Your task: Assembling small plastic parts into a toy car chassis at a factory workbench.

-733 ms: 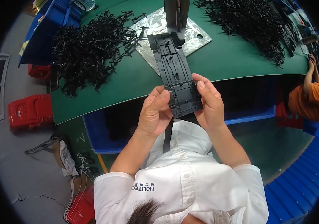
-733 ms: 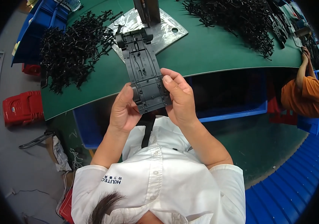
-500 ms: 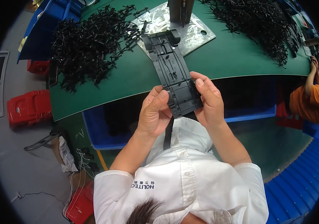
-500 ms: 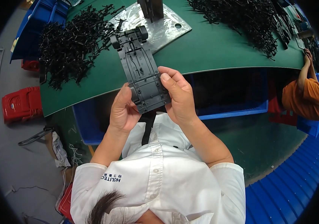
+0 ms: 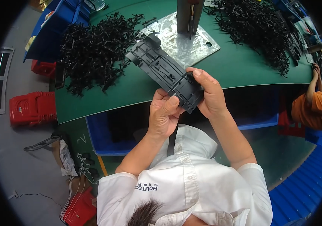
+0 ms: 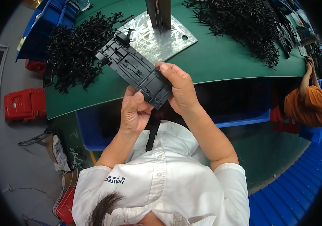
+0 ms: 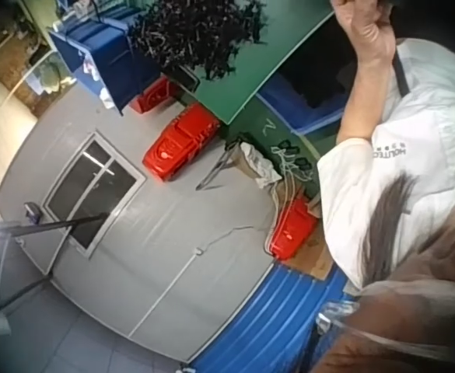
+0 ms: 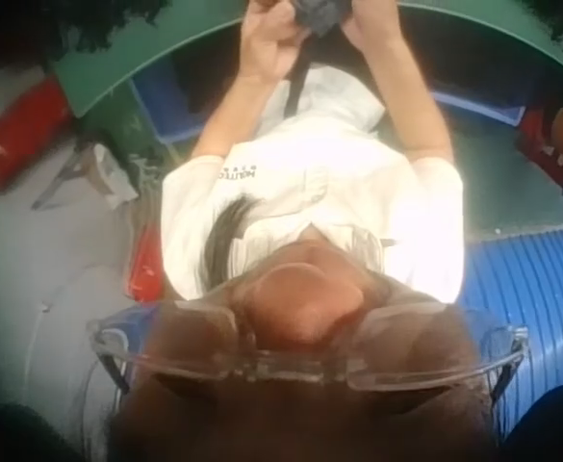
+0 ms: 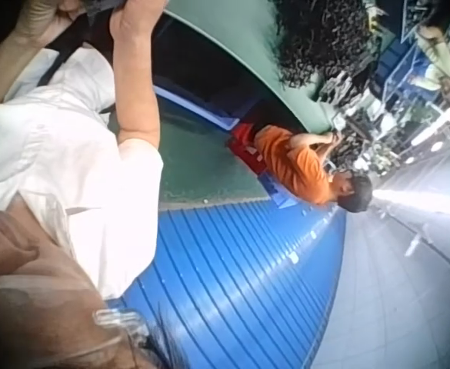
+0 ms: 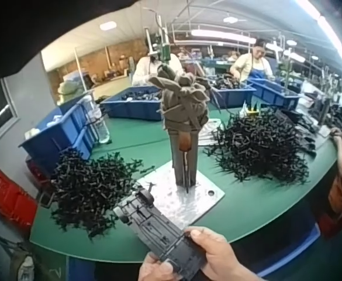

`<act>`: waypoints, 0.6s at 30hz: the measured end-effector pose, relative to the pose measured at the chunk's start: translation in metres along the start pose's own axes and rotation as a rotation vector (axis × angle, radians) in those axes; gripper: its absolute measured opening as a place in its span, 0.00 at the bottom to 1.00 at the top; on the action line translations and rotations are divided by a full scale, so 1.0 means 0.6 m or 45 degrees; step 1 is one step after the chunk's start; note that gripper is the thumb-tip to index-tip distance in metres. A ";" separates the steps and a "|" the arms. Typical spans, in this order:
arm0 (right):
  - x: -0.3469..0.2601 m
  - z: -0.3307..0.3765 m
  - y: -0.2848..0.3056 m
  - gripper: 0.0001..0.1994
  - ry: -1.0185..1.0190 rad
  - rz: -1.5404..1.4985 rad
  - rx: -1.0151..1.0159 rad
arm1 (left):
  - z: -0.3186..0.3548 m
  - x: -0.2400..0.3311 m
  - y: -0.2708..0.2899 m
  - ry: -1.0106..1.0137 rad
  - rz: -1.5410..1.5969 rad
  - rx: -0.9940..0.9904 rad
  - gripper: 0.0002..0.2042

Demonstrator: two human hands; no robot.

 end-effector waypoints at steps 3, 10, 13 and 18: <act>-0.005 -0.011 0.000 0.12 0.017 -0.051 0.014 | -0.013 0.003 -0.015 -0.056 -0.008 -0.002 0.16; -0.020 -0.035 0.002 0.11 0.060 -0.156 0.007 | -0.046 0.008 -0.032 -0.169 -0.087 0.012 0.16; -0.033 -0.043 0.009 0.11 0.095 -0.133 0.056 | -0.062 0.003 -0.030 -0.173 -0.078 0.015 0.16; -0.043 -0.057 0.018 0.13 0.090 -0.129 0.088 | -0.079 -0.005 -0.041 -0.158 -0.102 0.109 0.16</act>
Point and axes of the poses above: each hand's wrist, its own z-axis away from the middle knuckle, its own y-axis out of the back of the hand, x = y × z, the point moved 7 cm from there along -z, towards the middle knuckle, and after that the axes turned 1 degree about y, right-handed, at the moved point
